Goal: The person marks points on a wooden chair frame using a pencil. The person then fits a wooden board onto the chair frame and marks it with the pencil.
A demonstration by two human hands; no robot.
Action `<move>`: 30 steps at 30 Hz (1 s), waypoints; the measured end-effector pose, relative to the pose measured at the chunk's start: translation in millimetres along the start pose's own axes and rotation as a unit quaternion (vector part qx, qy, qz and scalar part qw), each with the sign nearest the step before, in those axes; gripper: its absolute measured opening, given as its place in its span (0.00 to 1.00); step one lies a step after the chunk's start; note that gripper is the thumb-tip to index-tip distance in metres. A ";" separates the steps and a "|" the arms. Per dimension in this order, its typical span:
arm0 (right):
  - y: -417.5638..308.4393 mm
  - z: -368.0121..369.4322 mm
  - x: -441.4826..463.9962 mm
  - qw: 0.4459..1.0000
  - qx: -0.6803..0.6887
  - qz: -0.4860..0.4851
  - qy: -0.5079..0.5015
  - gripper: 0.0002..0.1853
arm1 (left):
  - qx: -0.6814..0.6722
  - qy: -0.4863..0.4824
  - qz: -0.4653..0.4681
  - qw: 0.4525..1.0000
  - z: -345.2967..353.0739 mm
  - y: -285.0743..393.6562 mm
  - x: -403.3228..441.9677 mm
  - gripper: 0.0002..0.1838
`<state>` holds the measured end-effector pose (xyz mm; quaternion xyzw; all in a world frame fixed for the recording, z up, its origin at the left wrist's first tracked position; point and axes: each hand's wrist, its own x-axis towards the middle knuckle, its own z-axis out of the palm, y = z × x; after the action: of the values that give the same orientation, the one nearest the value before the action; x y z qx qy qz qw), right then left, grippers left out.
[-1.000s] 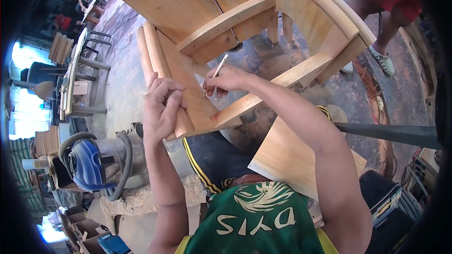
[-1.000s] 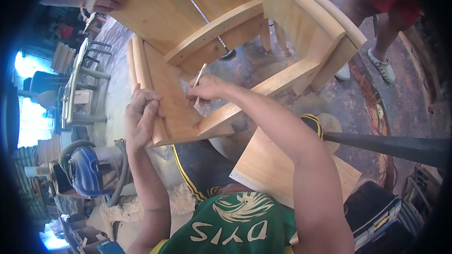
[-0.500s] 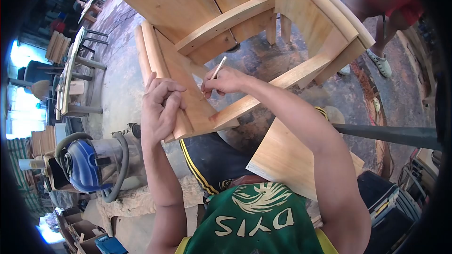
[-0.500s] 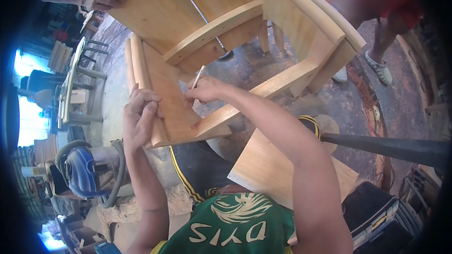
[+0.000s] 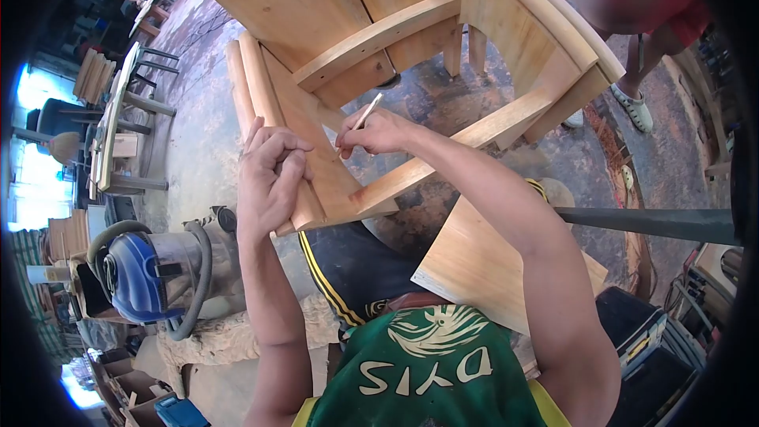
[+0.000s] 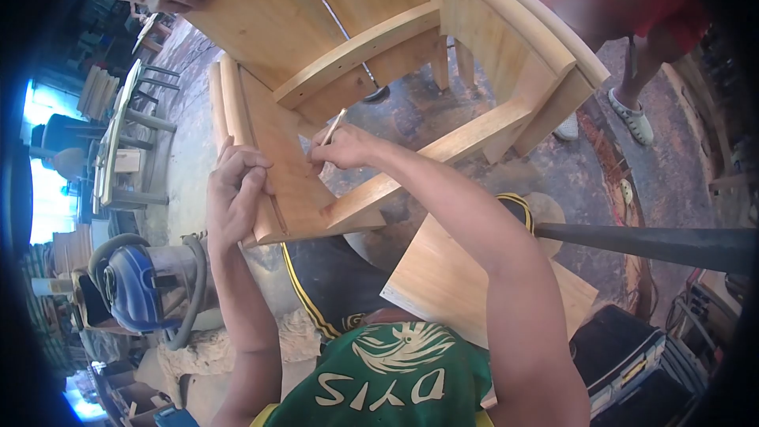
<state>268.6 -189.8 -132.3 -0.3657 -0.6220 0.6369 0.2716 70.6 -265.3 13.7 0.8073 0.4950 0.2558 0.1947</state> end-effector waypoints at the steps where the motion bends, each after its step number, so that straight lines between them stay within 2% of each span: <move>1: -0.4 0.1 0.8 1.000 0.000 -0.001 -0.001 0.12 | 0.001 -0.002 -0.003 1.000 -1.0 1.1 0.2 0.09; 16: 0.0 -0.5 -3.1 0.999 -0.038 -0.029 0.007 0.14 | 0.004 0.006 0.032 0.999 1.9 -6.0 0.0 0.07; 22: -14.5 -31.6 -30.8 0.994 -0.105 0.021 -0.023 0.14 | -0.007 0.001 0.008 1.000 -0.1 -3.8 -0.5 0.08; 27: -17.7 -34.2 -45.6 0.993 -0.102 0.042 -0.043 0.13 | -0.018 0.020 0.014 1.000 2.2 -4.9 -2.1 0.08; 30: -12.4 -30.1 -35.7 0.995 -0.048 0.064 -0.053 0.12 | -0.011 0.017 0.020 1.000 1.0 -4.8 -0.6 0.09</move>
<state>312.3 -199.7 -114.2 -0.3827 -0.6411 0.6406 0.1791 67.5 -263.8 10.1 0.8105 0.4788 0.2788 0.1901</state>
